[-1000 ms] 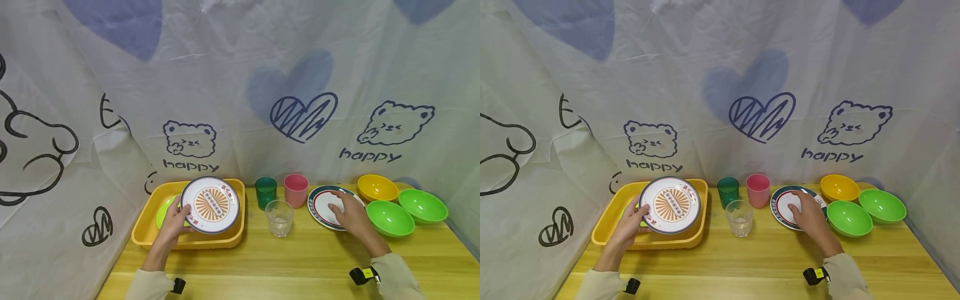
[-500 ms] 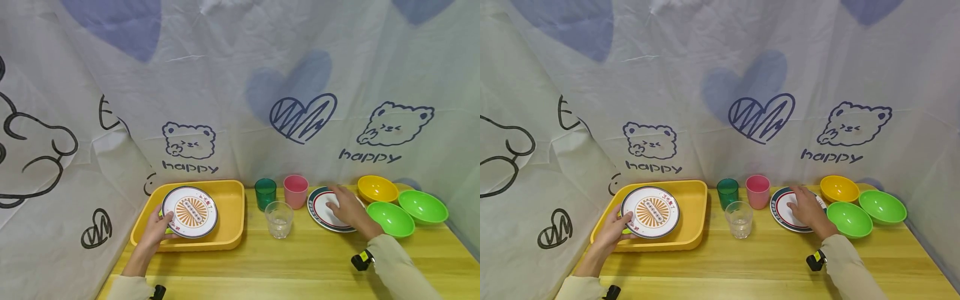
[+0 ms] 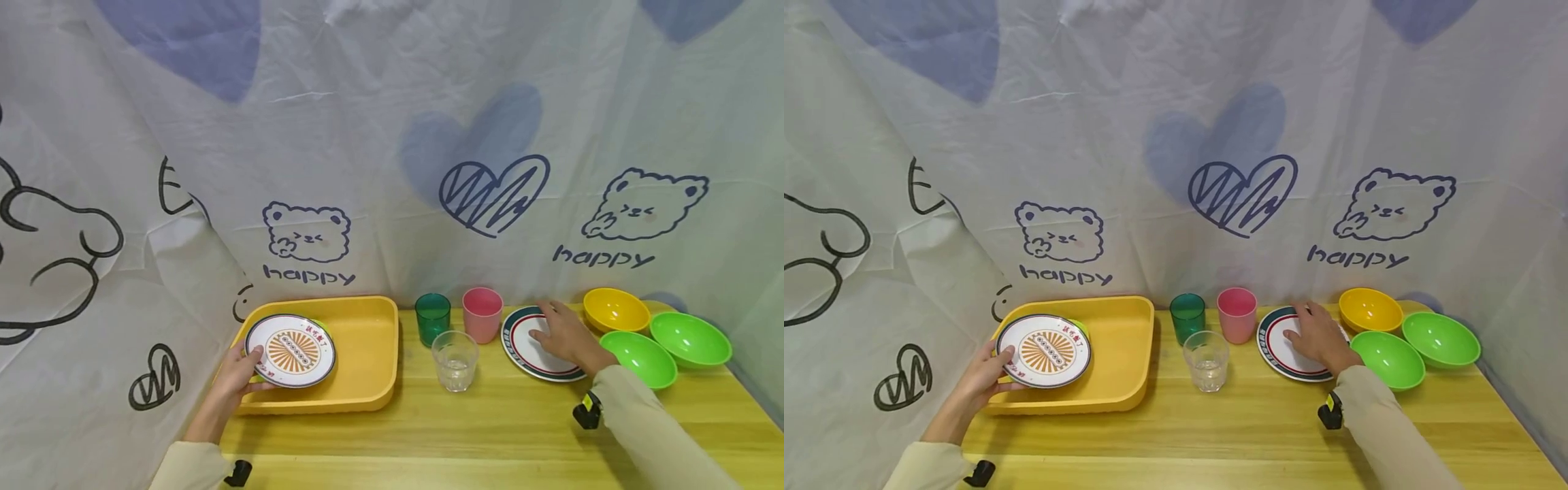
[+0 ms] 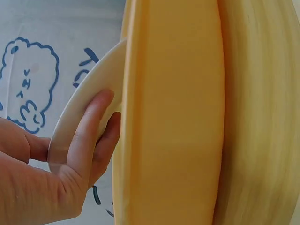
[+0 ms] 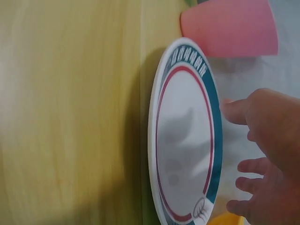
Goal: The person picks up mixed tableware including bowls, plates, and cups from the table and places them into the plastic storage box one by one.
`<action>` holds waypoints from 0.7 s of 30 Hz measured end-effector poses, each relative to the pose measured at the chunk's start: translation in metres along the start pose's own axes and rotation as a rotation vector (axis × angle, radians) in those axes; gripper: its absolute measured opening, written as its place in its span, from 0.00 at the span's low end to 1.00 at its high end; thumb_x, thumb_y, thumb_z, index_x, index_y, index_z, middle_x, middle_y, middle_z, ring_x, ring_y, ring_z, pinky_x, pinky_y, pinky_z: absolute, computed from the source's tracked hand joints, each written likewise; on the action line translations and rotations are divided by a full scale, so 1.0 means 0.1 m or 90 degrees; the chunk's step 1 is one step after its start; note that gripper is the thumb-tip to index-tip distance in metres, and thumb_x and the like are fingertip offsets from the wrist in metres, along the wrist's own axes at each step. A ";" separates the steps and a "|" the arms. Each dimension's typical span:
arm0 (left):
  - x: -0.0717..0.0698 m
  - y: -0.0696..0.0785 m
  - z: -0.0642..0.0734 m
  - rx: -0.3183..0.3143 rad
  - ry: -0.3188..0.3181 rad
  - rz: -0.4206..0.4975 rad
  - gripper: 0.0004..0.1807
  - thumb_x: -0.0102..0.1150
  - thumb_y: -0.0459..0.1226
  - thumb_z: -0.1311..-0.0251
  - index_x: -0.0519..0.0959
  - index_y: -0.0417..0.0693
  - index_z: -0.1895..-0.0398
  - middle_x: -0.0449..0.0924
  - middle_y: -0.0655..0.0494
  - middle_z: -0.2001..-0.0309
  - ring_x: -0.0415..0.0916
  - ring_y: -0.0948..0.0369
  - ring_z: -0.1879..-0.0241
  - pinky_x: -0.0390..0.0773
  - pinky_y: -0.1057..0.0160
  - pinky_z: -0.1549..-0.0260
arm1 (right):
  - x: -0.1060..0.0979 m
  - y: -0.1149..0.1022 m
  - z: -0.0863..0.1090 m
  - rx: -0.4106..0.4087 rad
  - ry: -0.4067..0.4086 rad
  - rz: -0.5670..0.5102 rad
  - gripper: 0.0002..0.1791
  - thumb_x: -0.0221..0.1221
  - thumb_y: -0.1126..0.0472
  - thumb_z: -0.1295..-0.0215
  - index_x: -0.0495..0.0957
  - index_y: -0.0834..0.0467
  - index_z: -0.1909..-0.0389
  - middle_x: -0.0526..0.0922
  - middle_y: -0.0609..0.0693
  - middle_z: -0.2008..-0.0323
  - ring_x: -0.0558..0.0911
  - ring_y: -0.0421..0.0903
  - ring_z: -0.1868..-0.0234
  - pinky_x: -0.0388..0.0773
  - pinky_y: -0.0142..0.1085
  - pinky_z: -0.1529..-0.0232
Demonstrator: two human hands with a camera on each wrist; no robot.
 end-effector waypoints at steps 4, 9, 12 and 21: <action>-0.07 -0.06 -0.06 -0.012 -0.013 0.028 0.31 0.33 0.36 0.18 0.41 0.27 0.22 0.76 0.46 0.60 0.80 0.61 0.69 0.89 0.56 0.66 | 0.00 0.05 -0.02 0.024 0.007 0.010 0.44 0.64 0.52 0.31 0.55 0.65 0.23 0.52 0.75 0.26 0.57 0.75 0.30 0.60 0.72 0.34; -0.16 -0.12 -0.14 -0.030 -0.021 0.053 0.31 0.32 0.35 0.18 0.39 0.24 0.23 0.77 0.45 0.60 0.81 0.61 0.69 0.89 0.57 0.66 | -0.01 0.09 -0.07 0.032 0.013 0.025 0.44 0.65 0.51 0.31 0.55 0.66 0.23 0.52 0.75 0.27 0.57 0.76 0.31 0.60 0.72 0.34; -0.20 -0.16 -0.18 -0.044 -0.020 0.058 0.32 0.32 0.34 0.18 0.37 0.24 0.23 0.76 0.43 0.60 0.81 0.60 0.69 0.89 0.56 0.66 | 0.03 0.14 -0.12 0.047 0.007 0.031 0.45 0.64 0.52 0.31 0.54 0.67 0.23 0.52 0.76 0.27 0.56 0.76 0.31 0.58 0.73 0.34; -0.26 -0.26 -0.29 -0.080 -0.029 0.109 0.31 0.29 0.29 0.20 0.33 0.22 0.25 0.74 0.38 0.56 0.83 0.59 0.68 0.88 0.53 0.62 | 0.10 0.23 -0.13 0.088 -0.054 0.062 0.51 0.64 0.47 0.31 0.49 0.70 0.22 0.51 0.81 0.29 0.55 0.79 0.32 0.57 0.73 0.34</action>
Point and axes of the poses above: each hand's wrist, its own z-axis away from the middle knuckle, its own x-axis out of the palm, y = z × x, the point moved 1 cm from there along -z, towards the middle knuckle
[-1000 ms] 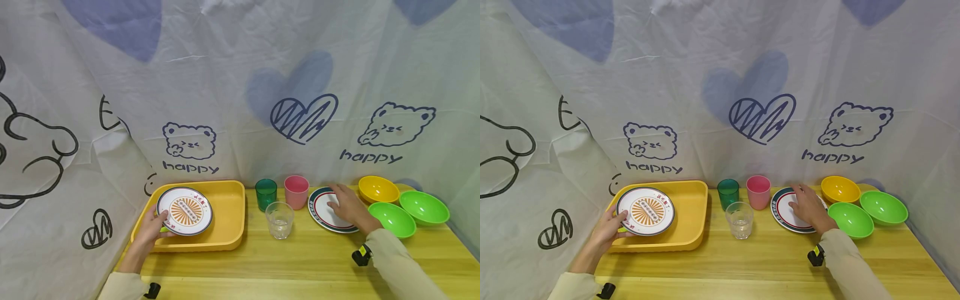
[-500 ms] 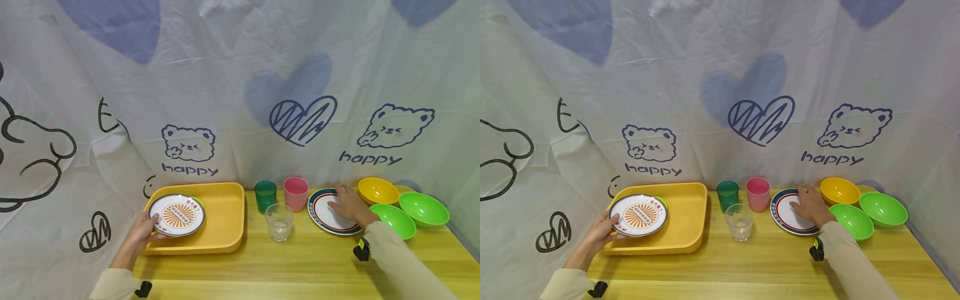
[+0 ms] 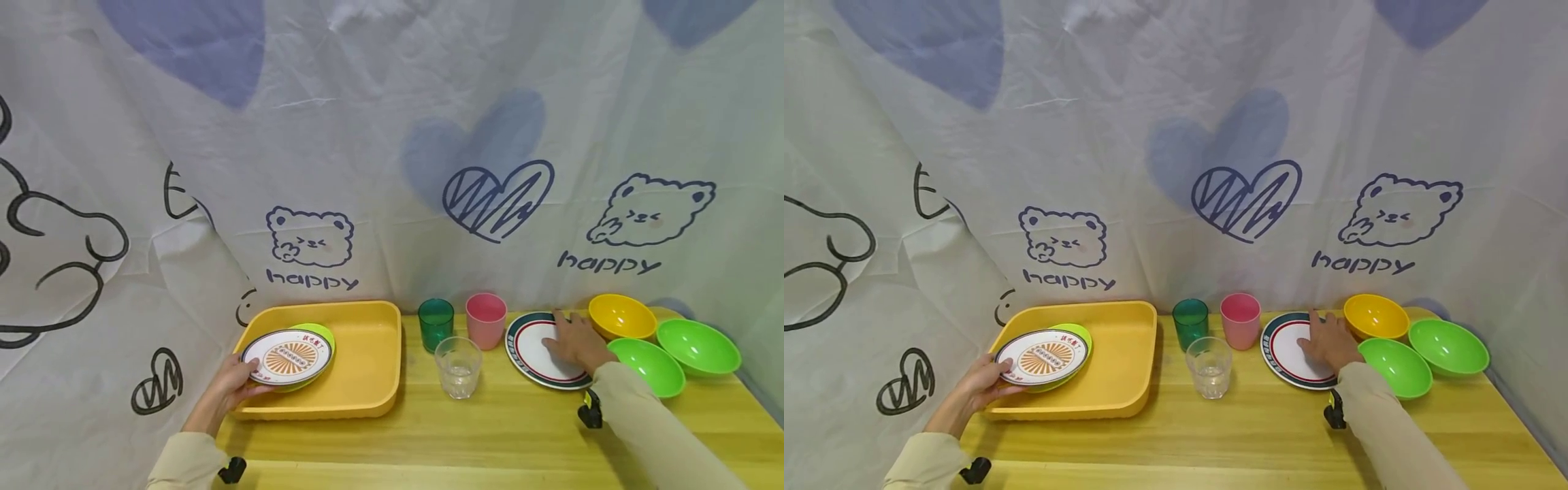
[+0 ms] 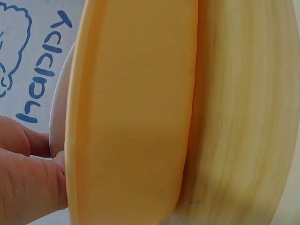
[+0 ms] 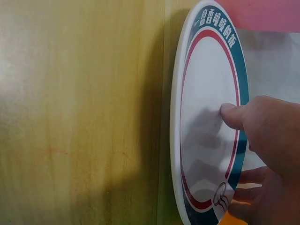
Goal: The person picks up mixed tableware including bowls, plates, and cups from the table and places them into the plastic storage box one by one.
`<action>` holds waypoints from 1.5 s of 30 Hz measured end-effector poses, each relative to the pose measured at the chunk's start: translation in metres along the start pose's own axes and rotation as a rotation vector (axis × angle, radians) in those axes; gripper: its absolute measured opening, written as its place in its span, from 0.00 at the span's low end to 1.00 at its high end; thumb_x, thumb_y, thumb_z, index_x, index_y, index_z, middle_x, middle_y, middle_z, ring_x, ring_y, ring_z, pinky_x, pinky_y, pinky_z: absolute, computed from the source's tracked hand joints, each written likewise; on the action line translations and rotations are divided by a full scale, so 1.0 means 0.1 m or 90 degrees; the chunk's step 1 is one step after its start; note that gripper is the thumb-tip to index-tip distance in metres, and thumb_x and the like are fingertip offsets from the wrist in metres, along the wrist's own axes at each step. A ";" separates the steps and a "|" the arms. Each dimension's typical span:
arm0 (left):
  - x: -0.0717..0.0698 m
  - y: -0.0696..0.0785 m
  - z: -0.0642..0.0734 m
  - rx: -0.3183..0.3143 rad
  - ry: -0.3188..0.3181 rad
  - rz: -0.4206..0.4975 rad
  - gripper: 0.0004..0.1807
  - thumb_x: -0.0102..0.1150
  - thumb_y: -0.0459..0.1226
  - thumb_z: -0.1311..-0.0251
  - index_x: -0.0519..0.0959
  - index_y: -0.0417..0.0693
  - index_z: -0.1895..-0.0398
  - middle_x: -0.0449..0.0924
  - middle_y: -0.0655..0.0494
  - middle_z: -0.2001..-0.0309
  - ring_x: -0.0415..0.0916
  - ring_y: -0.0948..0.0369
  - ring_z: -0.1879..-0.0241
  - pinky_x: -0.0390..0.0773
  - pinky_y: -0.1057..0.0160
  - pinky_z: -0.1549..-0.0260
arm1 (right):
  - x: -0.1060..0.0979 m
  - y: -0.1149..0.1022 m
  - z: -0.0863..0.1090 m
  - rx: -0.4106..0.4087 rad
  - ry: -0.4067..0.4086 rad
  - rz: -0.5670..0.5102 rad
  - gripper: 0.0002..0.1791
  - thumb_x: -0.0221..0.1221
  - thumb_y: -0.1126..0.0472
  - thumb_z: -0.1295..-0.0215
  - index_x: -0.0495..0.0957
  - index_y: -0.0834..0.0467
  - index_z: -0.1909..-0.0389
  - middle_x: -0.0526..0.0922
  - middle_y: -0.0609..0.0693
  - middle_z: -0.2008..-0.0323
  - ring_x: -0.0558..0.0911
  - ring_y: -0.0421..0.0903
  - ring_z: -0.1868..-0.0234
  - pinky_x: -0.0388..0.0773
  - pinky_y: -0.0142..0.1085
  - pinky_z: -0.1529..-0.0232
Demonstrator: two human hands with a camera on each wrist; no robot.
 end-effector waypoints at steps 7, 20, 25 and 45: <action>-0.03 -0.01 -0.02 -0.034 -0.010 -0.009 0.32 0.32 0.30 0.20 0.34 0.22 0.24 0.76 0.39 0.56 0.84 0.57 0.66 0.88 0.51 0.60 | -0.01 -0.01 0.04 0.031 -0.033 0.012 0.51 0.62 0.44 0.30 0.48 0.73 0.23 0.51 0.83 0.30 0.58 0.80 0.35 0.59 0.72 0.33; 0.08 0.04 0.06 0.014 0.002 -0.149 0.20 0.40 0.33 0.20 0.60 0.16 0.45 0.75 0.40 0.64 0.81 0.56 0.70 0.88 0.53 0.61 | -0.06 -0.01 0.02 0.057 -0.077 -0.003 0.54 0.65 0.42 0.32 0.50 0.78 0.27 0.51 0.87 0.34 0.62 0.78 0.41 0.66 0.71 0.37; 0.10 0.05 0.11 0.033 -0.005 -0.197 0.20 0.39 0.33 0.20 0.63 0.15 0.48 0.77 0.38 0.64 0.82 0.56 0.71 0.88 0.55 0.62 | -0.07 -0.02 0.04 0.059 -0.028 -0.013 0.57 0.69 0.44 0.37 0.49 0.76 0.25 0.48 0.86 0.32 0.61 0.79 0.41 0.63 0.73 0.37; 0.10 0.01 0.10 0.073 0.033 -0.309 0.27 0.43 0.35 0.22 0.60 0.13 0.37 0.72 0.27 0.56 0.79 0.52 0.65 0.87 0.54 0.62 | -0.33 -0.33 0.17 0.014 0.138 -0.030 0.25 0.64 0.68 0.33 0.63 0.72 0.43 0.68 0.76 0.53 0.72 0.69 0.55 0.79 0.63 0.51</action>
Point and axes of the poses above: each hand's wrist, its own z-axis away from the middle knuckle, its own x-axis out of the palm, y = z × x, the point moved 1 cm from there along -z, towards the middle knuckle
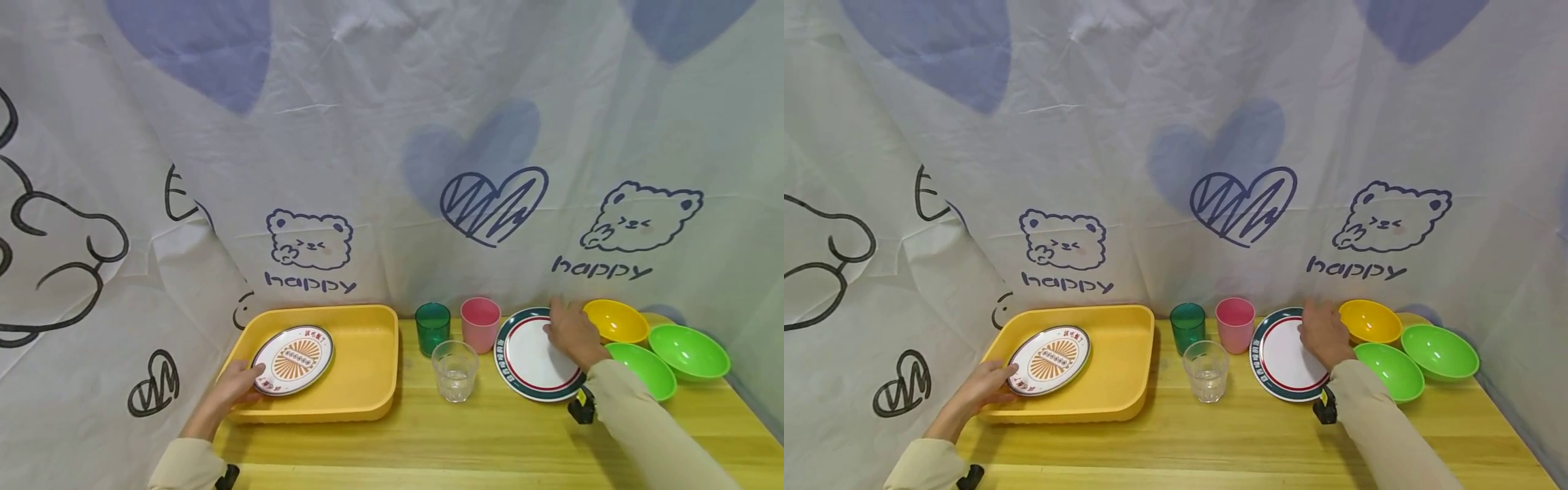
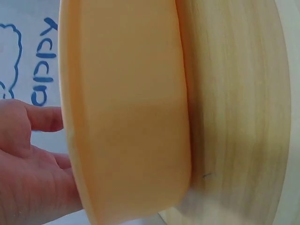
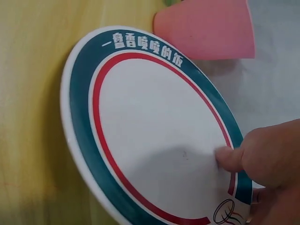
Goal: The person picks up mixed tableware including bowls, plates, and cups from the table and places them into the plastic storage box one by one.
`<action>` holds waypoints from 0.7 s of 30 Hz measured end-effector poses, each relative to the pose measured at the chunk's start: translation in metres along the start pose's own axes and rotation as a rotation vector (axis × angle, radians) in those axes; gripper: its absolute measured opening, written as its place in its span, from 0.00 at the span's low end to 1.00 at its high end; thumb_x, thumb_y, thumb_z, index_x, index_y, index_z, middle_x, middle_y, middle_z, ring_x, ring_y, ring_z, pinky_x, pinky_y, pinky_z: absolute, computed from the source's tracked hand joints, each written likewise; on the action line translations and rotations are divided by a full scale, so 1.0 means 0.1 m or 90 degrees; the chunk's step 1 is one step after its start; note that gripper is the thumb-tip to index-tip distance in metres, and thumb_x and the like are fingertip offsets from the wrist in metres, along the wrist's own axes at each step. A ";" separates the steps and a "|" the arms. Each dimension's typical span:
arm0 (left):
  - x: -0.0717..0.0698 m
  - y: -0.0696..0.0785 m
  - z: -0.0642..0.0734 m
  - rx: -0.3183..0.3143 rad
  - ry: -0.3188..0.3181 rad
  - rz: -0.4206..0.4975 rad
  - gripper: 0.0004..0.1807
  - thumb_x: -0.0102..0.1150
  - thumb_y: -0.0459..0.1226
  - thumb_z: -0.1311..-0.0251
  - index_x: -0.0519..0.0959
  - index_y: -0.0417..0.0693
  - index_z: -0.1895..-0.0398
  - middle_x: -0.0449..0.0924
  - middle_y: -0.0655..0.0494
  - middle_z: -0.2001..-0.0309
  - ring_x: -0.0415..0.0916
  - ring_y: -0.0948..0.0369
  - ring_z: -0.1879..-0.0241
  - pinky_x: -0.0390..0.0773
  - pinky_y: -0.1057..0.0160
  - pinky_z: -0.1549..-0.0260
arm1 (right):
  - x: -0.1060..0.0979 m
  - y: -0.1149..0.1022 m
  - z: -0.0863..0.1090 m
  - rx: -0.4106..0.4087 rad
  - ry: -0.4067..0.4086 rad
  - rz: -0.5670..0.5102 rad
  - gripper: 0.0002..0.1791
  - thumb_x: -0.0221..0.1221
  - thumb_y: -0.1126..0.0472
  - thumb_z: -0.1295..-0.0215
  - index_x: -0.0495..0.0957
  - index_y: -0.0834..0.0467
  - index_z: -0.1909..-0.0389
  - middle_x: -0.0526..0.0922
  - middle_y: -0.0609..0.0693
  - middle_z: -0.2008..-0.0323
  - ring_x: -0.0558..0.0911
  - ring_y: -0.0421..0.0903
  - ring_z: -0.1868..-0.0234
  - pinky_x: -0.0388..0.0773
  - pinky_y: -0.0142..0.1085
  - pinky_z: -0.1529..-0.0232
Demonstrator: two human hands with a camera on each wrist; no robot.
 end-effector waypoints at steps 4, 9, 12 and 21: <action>0.04 0.10 0.04 0.064 0.054 -0.126 0.31 0.46 0.37 0.24 0.57 0.16 0.30 0.65 0.16 0.39 0.74 0.32 0.46 0.77 0.40 0.43 | -0.05 -0.02 0.00 -0.024 0.004 0.005 0.23 0.61 0.73 0.35 0.63 0.72 0.44 0.69 0.75 0.55 0.73 0.68 0.57 0.79 0.62 0.52; 0.17 0.22 0.07 0.105 0.099 -0.115 0.31 0.47 0.36 0.24 0.57 0.23 0.26 0.59 0.20 0.31 0.63 0.28 0.33 0.67 0.36 0.34 | -0.09 0.00 -0.01 -0.020 -0.007 -0.006 0.25 0.60 0.74 0.34 0.63 0.72 0.40 0.70 0.75 0.53 0.73 0.67 0.56 0.79 0.61 0.51; 0.27 0.27 0.08 0.128 0.101 -0.072 0.29 0.47 0.34 0.23 0.58 0.26 0.26 0.62 0.22 0.31 0.65 0.30 0.34 0.69 0.38 0.34 | -0.14 0.00 -0.01 -0.007 -0.013 -0.033 0.26 0.58 0.75 0.33 0.62 0.73 0.37 0.71 0.76 0.50 0.74 0.68 0.54 0.79 0.61 0.47; 0.48 0.39 0.10 0.174 0.093 -0.006 0.26 0.46 0.35 0.21 0.60 0.33 0.25 0.68 0.26 0.32 0.69 0.32 0.35 0.79 0.42 0.43 | -0.45 -0.01 0.06 0.028 -0.053 -0.086 0.24 0.52 0.76 0.31 0.58 0.70 0.37 0.73 0.74 0.52 0.76 0.65 0.57 0.81 0.58 0.47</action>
Point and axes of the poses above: each hand's wrist, its own z-axis away from the middle knuckle, its own x-axis out of the palm, y = z × x, the point moved 1 cm from there along -z, towards the middle knuckle
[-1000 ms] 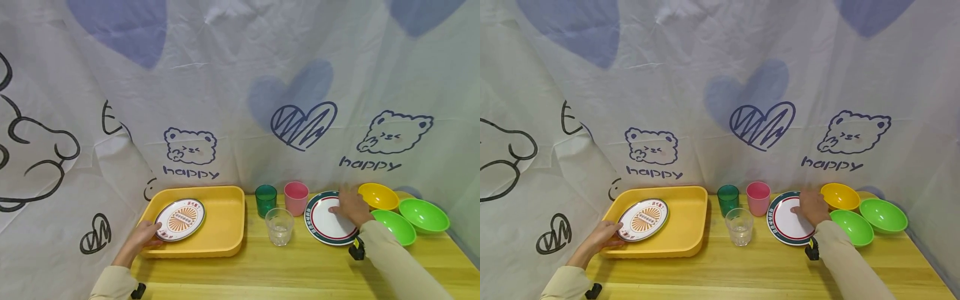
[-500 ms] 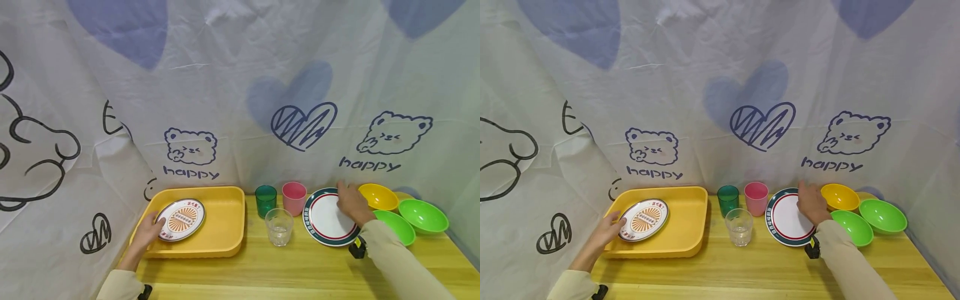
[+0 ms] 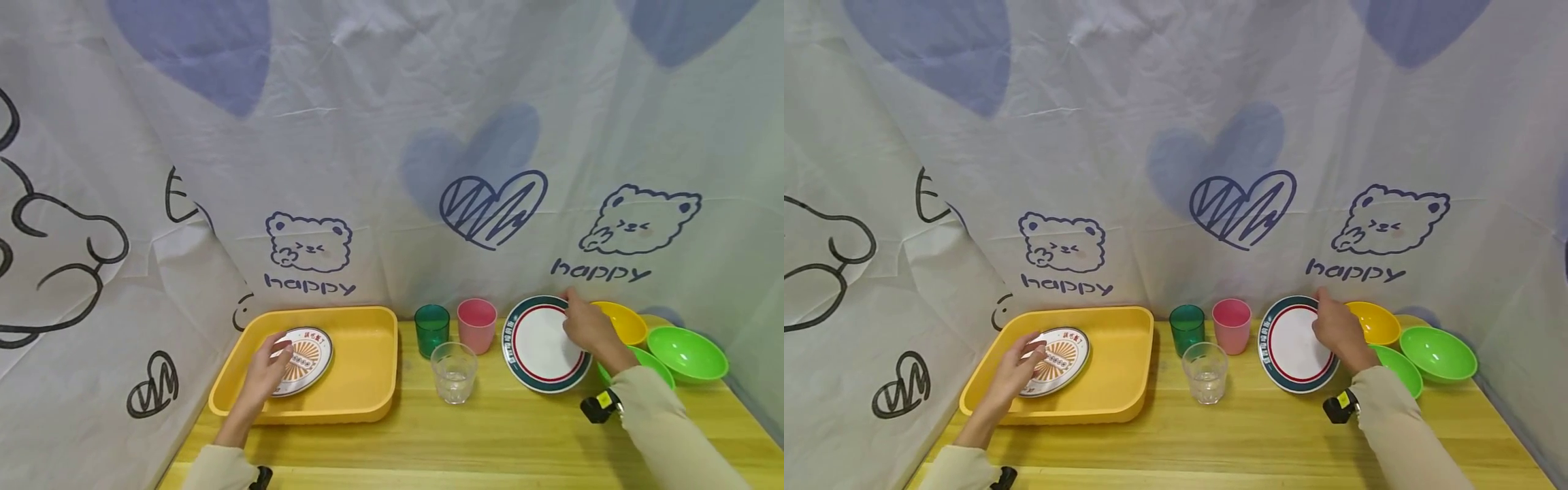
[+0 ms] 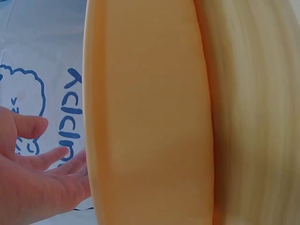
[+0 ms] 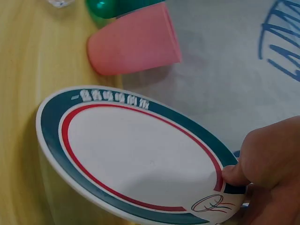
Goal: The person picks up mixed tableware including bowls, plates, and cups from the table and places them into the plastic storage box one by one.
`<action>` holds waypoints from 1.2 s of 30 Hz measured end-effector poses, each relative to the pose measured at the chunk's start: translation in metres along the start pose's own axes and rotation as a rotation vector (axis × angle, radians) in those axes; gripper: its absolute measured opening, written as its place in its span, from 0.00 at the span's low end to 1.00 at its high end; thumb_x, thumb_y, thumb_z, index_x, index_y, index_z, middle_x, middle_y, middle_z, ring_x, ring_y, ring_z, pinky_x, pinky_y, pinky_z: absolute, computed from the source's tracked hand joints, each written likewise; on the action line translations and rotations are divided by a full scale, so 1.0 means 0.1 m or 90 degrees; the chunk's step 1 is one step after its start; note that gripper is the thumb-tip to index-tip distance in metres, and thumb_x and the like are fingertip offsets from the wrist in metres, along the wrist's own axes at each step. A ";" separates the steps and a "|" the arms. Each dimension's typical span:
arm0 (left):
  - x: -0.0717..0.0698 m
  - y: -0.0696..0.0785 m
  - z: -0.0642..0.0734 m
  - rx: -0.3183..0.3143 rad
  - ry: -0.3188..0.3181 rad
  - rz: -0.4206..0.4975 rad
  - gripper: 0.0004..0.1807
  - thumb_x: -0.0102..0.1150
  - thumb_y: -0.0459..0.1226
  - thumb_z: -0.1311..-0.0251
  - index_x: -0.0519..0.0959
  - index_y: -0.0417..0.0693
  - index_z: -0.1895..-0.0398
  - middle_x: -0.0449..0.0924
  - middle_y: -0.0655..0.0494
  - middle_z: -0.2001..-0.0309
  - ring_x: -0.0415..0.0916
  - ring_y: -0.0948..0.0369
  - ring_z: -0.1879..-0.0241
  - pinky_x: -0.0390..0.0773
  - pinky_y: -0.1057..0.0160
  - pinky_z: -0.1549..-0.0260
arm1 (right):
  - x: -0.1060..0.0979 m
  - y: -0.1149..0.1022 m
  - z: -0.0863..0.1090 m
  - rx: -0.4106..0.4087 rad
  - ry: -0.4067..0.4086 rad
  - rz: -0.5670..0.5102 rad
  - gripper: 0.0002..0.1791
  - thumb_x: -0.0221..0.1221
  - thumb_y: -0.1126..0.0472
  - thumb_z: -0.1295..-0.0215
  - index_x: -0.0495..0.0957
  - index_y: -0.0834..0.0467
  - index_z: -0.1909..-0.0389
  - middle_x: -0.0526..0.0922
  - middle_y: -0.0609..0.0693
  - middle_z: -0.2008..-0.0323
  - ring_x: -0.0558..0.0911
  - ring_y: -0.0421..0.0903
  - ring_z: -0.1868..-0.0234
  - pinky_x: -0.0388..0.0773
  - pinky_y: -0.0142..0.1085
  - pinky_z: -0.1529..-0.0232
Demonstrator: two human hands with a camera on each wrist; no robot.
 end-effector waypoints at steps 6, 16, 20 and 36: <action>0.07 0.06 -0.02 -0.014 0.004 0.052 0.27 0.45 0.36 0.20 0.59 0.37 0.23 0.68 0.29 0.32 0.73 0.37 0.37 0.81 0.44 0.44 | -0.14 0.04 0.13 0.002 0.039 0.005 0.22 0.49 0.73 0.27 0.58 0.70 0.35 0.75 0.74 0.53 0.76 0.64 0.60 0.81 0.56 0.52; 0.12 0.17 -0.01 0.003 -0.002 0.142 0.30 0.44 0.42 0.18 0.55 0.39 0.21 0.68 0.30 0.31 0.78 0.44 0.41 0.84 0.51 0.49 | -0.33 0.08 0.47 0.041 0.129 -0.041 0.22 0.43 0.67 0.24 0.56 0.71 0.34 0.74 0.77 0.51 0.77 0.66 0.62 0.77 0.51 0.67; 0.16 0.23 -0.02 0.003 -0.010 0.173 0.30 0.44 0.43 0.18 0.55 0.41 0.21 0.69 0.33 0.32 0.81 0.51 0.44 0.83 0.48 0.46 | -0.35 0.11 0.58 0.062 0.147 -0.093 0.24 0.40 0.65 0.21 0.53 0.71 0.31 0.72 0.77 0.51 0.76 0.64 0.64 0.75 0.43 0.72; 0.34 0.35 -0.04 0.048 -0.022 0.280 0.29 0.41 0.44 0.18 0.55 0.45 0.21 0.67 0.34 0.30 0.74 0.38 0.39 0.83 0.47 0.48 | -0.36 0.25 0.80 0.154 0.204 -0.248 0.30 0.33 0.57 0.17 0.46 0.71 0.23 0.65 0.78 0.37 0.72 0.68 0.49 0.75 0.36 0.70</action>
Point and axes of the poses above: each hand's wrist, its own z-axis away from the middle knuckle, its own x-axis out of the palm, y = z × x, the point moved 1 cm from there along -z, towards the middle knuckle
